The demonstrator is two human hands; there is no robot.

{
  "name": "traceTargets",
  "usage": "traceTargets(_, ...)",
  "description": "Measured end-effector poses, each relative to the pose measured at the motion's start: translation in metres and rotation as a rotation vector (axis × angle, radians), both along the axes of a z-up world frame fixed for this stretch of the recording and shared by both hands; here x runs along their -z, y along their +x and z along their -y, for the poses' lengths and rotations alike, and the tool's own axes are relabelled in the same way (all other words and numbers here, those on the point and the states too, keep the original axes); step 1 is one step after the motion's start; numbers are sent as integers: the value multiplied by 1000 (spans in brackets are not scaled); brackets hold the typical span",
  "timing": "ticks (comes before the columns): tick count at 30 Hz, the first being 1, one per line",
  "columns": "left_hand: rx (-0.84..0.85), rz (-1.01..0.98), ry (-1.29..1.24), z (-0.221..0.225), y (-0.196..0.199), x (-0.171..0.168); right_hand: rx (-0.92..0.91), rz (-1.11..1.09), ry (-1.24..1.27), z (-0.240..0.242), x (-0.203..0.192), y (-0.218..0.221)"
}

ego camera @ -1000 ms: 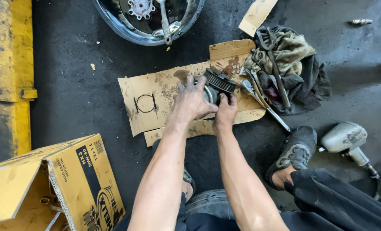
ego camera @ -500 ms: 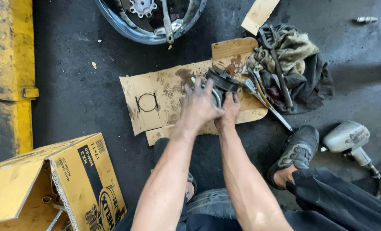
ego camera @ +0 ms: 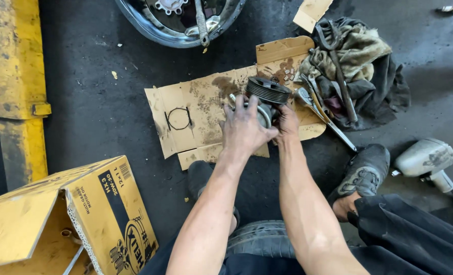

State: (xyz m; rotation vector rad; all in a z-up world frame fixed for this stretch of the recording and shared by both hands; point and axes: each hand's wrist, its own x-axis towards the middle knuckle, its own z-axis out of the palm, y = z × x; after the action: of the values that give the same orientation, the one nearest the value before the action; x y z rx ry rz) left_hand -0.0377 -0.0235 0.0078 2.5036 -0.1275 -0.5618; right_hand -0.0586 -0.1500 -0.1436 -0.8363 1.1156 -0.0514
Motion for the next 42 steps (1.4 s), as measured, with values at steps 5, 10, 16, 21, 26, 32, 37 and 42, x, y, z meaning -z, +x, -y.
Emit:
traceTargets(5, -29, -18, -7, -14, 6, 6, 51, -55, -118, -7, 20, 4)
traceTargets(10, -50, -39, -48, -30, 14, 5, 81, -36, -121, -18, 1, 9)
traceTargets(16, -33, -127, -55, -34, 14, 3, -7, -5, -99, -13, 14, 3)
traceTargets(21, -35, -84, -49, -29, 10, 3, 21, 7, -13, -11, 6, 8)
traceTargets(26, -58, -89, -66, -29, 9, -8, -10, -18, -185, -15, 0, 8)
traceTargets(32, -61, -81, -76, -29, 7, 2, 27, 52, -228, -26, -17, 6)
traceTargets(37, -60, -78, -71, -27, 9, -7, 11, 57, -179, -9, 24, 2)
traceTargets(42, -60, -78, -86, -25, 10, -8, 36, 16, -178, -23, -12, 9)
